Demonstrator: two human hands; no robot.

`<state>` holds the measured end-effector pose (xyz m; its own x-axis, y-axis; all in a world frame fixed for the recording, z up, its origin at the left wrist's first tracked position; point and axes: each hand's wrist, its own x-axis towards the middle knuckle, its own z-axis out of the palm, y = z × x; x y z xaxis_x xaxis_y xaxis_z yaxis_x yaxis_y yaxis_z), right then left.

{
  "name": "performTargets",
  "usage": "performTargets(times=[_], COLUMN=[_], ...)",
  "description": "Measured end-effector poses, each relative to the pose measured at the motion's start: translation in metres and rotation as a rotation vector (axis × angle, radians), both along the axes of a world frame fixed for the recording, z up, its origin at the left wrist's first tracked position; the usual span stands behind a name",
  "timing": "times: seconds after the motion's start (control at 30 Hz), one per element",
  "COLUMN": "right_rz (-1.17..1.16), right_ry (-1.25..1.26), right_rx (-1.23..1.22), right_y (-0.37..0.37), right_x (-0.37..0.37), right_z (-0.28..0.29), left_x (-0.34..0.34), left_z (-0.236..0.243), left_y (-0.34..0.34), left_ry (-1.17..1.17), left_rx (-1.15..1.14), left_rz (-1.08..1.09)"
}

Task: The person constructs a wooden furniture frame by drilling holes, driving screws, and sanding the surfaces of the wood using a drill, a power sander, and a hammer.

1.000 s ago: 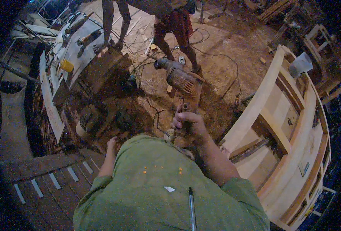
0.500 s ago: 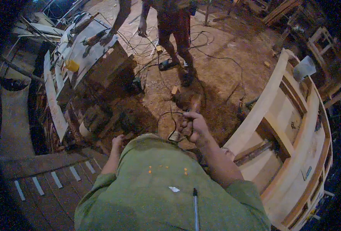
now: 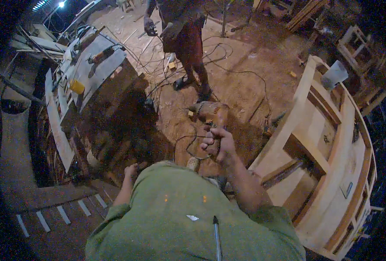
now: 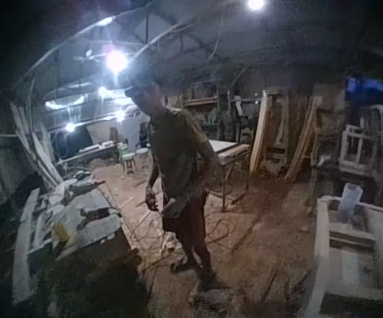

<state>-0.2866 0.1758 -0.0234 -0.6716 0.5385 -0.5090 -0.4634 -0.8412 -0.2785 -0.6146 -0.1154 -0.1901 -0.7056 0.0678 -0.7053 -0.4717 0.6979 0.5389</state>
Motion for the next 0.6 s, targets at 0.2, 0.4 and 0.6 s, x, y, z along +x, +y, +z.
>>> performTargets(times=[0.2,0.4,0.6], right_rz=[0.111,0.184,0.287], right_ry=[0.329,0.602,0.705], right_rx=[0.059,0.079,0.119], right_y=[-0.005,-0.004,-0.006], right_x=[-0.001,0.013,0.013], right_z=[0.024,0.014,0.007], left_x=[-0.043,-0.037,-0.03], left_z=[-0.037,0.091,0.174], left_y=[-0.024,0.087,0.156], left_ry=[0.027,0.303,0.293], left_rx=[0.019,0.668,0.944], left_rz=[-0.039,-0.024,-0.13])
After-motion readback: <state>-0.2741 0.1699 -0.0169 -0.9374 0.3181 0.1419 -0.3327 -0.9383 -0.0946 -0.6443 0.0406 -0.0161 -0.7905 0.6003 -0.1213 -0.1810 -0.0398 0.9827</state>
